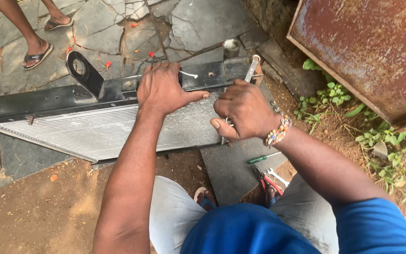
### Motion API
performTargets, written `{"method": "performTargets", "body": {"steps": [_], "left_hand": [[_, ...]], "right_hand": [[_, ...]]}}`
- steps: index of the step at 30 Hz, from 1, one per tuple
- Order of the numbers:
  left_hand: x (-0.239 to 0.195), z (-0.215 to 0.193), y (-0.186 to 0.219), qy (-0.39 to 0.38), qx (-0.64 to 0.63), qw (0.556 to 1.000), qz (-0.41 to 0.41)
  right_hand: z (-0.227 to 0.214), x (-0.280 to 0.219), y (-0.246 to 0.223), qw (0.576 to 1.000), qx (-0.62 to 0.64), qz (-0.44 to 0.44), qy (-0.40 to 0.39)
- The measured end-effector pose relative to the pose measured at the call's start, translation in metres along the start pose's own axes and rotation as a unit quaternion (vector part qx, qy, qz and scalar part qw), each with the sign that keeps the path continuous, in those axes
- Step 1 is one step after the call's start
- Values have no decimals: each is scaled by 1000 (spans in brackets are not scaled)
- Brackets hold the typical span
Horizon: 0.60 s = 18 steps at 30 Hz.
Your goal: The person uses a wrench to tighten bolts on a car radiator placed on the ground. The person works on the top edge of the radiator, securing the frame with bolts.
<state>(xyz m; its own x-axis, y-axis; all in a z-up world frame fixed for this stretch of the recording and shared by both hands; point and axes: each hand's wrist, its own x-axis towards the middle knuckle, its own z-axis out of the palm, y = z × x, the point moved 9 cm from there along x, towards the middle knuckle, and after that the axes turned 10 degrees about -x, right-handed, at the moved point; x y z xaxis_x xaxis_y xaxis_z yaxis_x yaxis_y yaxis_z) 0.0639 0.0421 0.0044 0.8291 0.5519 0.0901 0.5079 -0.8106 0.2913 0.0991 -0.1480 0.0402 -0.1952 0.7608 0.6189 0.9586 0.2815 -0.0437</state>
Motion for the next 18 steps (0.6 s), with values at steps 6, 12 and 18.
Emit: {"method": "performTargets", "body": {"steps": [6,12,18], "left_hand": [[2,-9,5,54,-3,998,37],[8,-17,16,80,12,993,91],[7,-8,6,45,9,998,46]], "right_hand": [[-2,5,6,999,-32,-20,17],[-1,8,16,999,-11,15,46],[-21,-2,-1,998,3,-54,44]]}}
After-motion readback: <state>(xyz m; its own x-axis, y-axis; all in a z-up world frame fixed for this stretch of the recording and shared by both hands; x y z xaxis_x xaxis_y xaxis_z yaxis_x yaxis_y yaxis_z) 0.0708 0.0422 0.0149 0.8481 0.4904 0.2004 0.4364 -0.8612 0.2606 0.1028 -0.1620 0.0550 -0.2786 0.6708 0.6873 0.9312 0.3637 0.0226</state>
